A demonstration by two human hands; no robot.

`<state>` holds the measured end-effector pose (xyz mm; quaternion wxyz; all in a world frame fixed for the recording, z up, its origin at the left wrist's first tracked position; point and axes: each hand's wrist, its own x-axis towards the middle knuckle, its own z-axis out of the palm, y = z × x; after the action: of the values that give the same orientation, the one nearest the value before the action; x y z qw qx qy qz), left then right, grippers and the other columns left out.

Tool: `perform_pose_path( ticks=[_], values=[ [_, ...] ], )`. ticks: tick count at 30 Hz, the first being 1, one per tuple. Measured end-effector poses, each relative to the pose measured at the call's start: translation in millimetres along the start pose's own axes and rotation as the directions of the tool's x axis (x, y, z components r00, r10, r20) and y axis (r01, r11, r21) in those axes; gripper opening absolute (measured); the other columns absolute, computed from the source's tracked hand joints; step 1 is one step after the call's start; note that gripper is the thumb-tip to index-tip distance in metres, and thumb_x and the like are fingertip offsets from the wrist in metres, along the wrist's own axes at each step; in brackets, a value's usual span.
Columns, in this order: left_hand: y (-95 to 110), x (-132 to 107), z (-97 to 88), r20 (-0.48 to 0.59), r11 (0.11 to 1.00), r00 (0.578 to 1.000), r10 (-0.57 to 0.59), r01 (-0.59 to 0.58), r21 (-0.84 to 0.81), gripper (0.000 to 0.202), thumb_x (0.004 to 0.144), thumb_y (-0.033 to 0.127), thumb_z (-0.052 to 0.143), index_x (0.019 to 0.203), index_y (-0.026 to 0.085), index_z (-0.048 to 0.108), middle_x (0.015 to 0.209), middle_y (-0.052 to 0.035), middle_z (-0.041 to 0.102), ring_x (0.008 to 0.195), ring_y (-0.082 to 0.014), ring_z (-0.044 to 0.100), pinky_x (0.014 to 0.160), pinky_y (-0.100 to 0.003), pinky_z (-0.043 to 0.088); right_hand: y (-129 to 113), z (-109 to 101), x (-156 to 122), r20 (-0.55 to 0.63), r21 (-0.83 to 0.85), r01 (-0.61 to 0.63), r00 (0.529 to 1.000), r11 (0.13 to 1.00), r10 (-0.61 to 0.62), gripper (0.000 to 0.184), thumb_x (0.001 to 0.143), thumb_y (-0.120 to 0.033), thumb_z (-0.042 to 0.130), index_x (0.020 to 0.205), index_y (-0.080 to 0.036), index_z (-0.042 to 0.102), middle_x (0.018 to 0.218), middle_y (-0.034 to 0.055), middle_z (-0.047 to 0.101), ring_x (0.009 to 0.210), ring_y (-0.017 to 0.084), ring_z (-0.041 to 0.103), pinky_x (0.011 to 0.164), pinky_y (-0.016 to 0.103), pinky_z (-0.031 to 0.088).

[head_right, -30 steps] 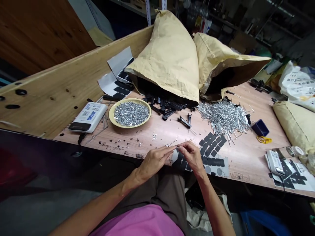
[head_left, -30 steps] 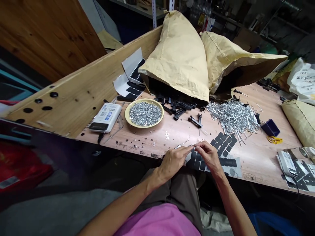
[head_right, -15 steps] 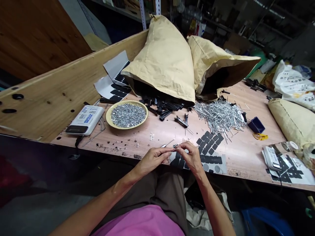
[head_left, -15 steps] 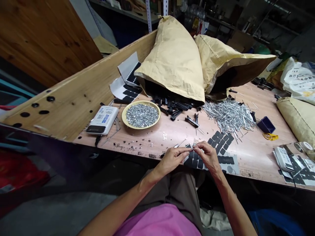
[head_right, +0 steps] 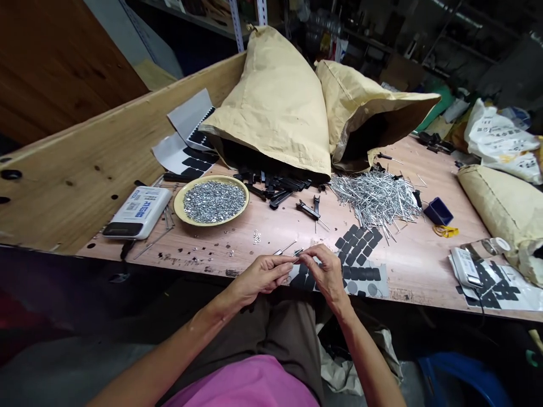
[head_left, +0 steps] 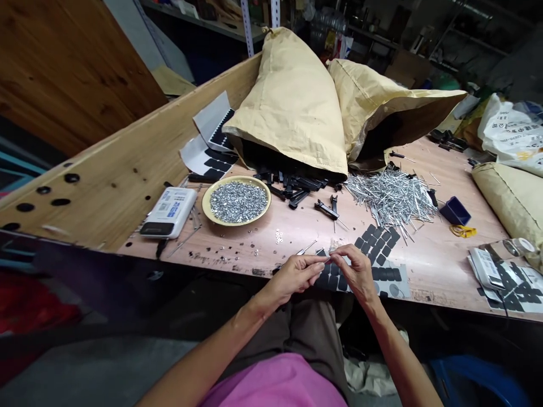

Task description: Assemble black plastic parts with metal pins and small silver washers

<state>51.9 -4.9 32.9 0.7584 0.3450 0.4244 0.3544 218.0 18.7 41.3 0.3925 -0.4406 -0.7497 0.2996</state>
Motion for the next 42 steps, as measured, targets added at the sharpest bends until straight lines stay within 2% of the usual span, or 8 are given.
perform_pose_path(
  ticks=[5, 11, 14, 21, 27, 33, 37, 42],
  values=[
    [0, 1, -4.1, 0.079, 0.987, 0.994, -0.082, 0.092, -0.131, 0.073, 0.055, 0.053, 0.075, 0.113, 0.011, 0.061, 0.047, 0.0105, 0.04, 0.035, 0.0011, 0.016, 0.038, -0.017, 0.007, 3, -1, 3, 0.05, 0.09, -0.019, 0.999, 0.996, 0.014, 0.024, 0.088, -0.04, 0.053, 0.084, -0.024, 0.07, 0.077, 0.004, 0.07, 0.076, 0.018, 0.065, 0.072, 0.031, 0.051],
    [1, -1, -7.5, 0.078, 0.996, 0.995, -0.063, 0.067, -0.061, 0.068, 0.06, 0.05, 0.073, 0.114, 0.01, 0.061, 0.048, 0.0103, 0.04, 0.036, 0.0006, 0.018, 0.038, -0.018, 0.007, 8, -7, 8, 0.168, 0.191, -0.143, 0.98, 0.971, 0.111, 0.023, 0.082, -0.044, 0.061, 0.082, -0.023, 0.072, 0.073, 0.0038, 0.071, 0.07, 0.017, 0.065, 0.068, 0.03, 0.052],
    [1, -1, -6.7, 0.07, 0.995, 0.995, -0.071, 0.075, -0.063, 0.068, 0.061, 0.05, 0.072, 0.115, 0.01, 0.061, 0.048, 0.0103, 0.039, 0.036, 0.0006, 0.017, 0.038, -0.018, 0.008, 9, -7, 8, 0.156, 0.197, -0.152, 0.98, 0.968, 0.122, 0.022, 0.08, -0.043, 0.063, 0.081, -0.023, 0.072, 0.072, 0.0036, 0.071, 0.07, 0.017, 0.066, 0.068, 0.03, 0.052],
    [-3, 0, 0.2, -0.081, 0.996, 0.993, 0.088, -0.088, 0.003, 0.066, 0.066, 0.053, 0.066, 0.114, 0.008, 0.063, 0.049, 0.0088, 0.039, 0.039, -0.0013, 0.023, 0.039, -0.018, 0.013, 7, -5, 7, 0.075, 0.098, -0.096, 0.993, 0.99, 0.089, 0.019, 0.082, -0.04, 0.062, 0.083, -0.025, 0.073, 0.082, 0.0047, 0.073, 0.075, 0.019, 0.068, 0.07, 0.03, 0.054],
    [-2, -1, -1.7, -0.038, 0.997, 0.998, 0.057, -0.055, 0.049, 0.062, 0.067, 0.05, 0.067, 0.112, 0.009, 0.064, 0.048, 0.0083, 0.04, 0.038, -0.0014, 0.024, 0.038, -0.017, 0.013, 3, -10, 6, 0.117, 0.053, -0.021, 0.993, 0.998, 0.014, 0.019, 0.083, -0.038, 0.061, 0.083, -0.024, 0.073, 0.078, 0.0044, 0.073, 0.072, 0.019, 0.068, 0.067, 0.029, 0.055],
    [-1, -1, -3.1, 0.047, 0.998, 0.998, -0.043, 0.045, -0.034, 0.066, 0.065, 0.05, 0.069, 0.117, 0.011, 0.061, 0.049, 0.0095, 0.04, 0.036, 0.0, 0.019, 0.038, -0.017, 0.008, -1, -17, 7, 0.161, -0.029, 0.053, 0.986, 0.998, -0.047, 0.019, 0.087, -0.034, 0.056, 0.092, -0.026, 0.072, 0.084, 0.0048, 0.073, 0.078, 0.019, 0.068, 0.071, 0.029, 0.055],
    [1, -3, -2.7, 0.07, 0.998, 0.997, -0.018, 0.014, 0.058, 0.064, 0.065, 0.052, 0.067, 0.114, 0.011, 0.063, 0.048, 0.009, 0.04, 0.037, -0.0009, 0.021, 0.038, -0.017, 0.009, 1, -25, 11, 0.252, 0.034, 0.018, 0.967, 0.999, -0.026, 0.022, 0.084, -0.039, 0.059, 0.082, -0.023, 0.073, 0.076, 0.0046, 0.072, 0.069, 0.017, 0.068, 0.063, 0.026, 0.054],
    [4, -3, -2.1, 0.103, 0.992, 0.995, 0.002, -0.014, 0.122, 0.064, 0.065, 0.053, 0.067, 0.11, 0.009, 0.065, 0.047, 0.0084, 0.038, 0.038, -0.0018, 0.024, 0.038, -0.018, 0.012, -2, -30, 7, 0.231, 0.017, 0.01, 0.973, 1.0, -0.014, 0.023, 0.082, -0.042, 0.061, 0.078, -0.021, 0.072, 0.073, 0.0045, 0.072, 0.066, 0.016, 0.067, 0.062, 0.025, 0.054]
  ],
)
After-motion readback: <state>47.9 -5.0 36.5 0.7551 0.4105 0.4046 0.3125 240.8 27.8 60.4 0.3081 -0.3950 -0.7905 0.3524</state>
